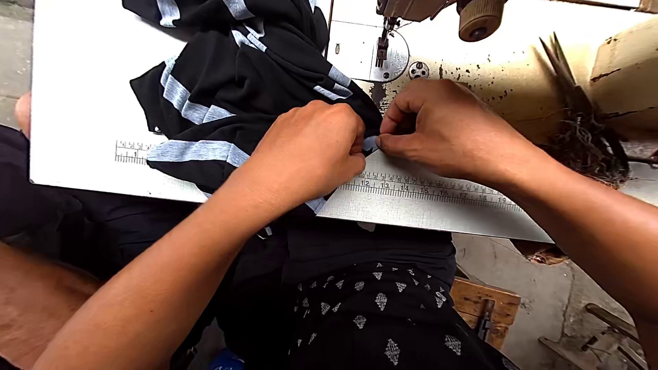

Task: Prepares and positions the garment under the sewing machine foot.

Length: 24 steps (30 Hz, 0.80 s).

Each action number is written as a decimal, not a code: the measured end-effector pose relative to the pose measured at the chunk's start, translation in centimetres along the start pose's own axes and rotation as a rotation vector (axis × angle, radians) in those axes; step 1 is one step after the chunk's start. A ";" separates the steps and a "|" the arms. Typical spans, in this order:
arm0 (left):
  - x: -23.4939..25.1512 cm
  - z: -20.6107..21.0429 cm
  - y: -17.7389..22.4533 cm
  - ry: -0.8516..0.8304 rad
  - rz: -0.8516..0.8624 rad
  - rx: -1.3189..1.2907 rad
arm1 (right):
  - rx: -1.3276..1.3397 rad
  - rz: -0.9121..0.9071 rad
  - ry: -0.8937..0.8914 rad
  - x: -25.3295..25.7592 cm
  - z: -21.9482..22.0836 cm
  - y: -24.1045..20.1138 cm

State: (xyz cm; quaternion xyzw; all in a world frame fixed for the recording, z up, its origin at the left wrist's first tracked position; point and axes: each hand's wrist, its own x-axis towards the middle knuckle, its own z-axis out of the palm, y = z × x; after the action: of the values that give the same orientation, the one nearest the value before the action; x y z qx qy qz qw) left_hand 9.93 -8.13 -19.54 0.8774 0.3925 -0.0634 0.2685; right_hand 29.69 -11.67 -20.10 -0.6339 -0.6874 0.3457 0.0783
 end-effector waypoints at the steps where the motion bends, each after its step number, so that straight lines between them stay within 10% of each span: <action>1: 0.4 -0.3 -0.9 0.017 0.173 0.019 | 0.010 0.009 0.022 -0.1 0.0 0.1; 7: 3.3 0.1 -6.0 0.154 0.812 0.064 | -0.017 0.032 -0.007 0.6 -0.6 0.3; 24: 5.0 1.7 -6.7 0.489 0.621 0.278 | 0.130 0.056 0.399 5.3 0.3 3.9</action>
State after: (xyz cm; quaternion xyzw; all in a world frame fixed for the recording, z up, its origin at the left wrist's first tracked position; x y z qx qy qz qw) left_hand 8.71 -2.07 -25.36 0.9712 0.1492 0.1782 0.0527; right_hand 31.74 -7.04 -24.33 -0.7024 -0.6165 0.2589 0.2441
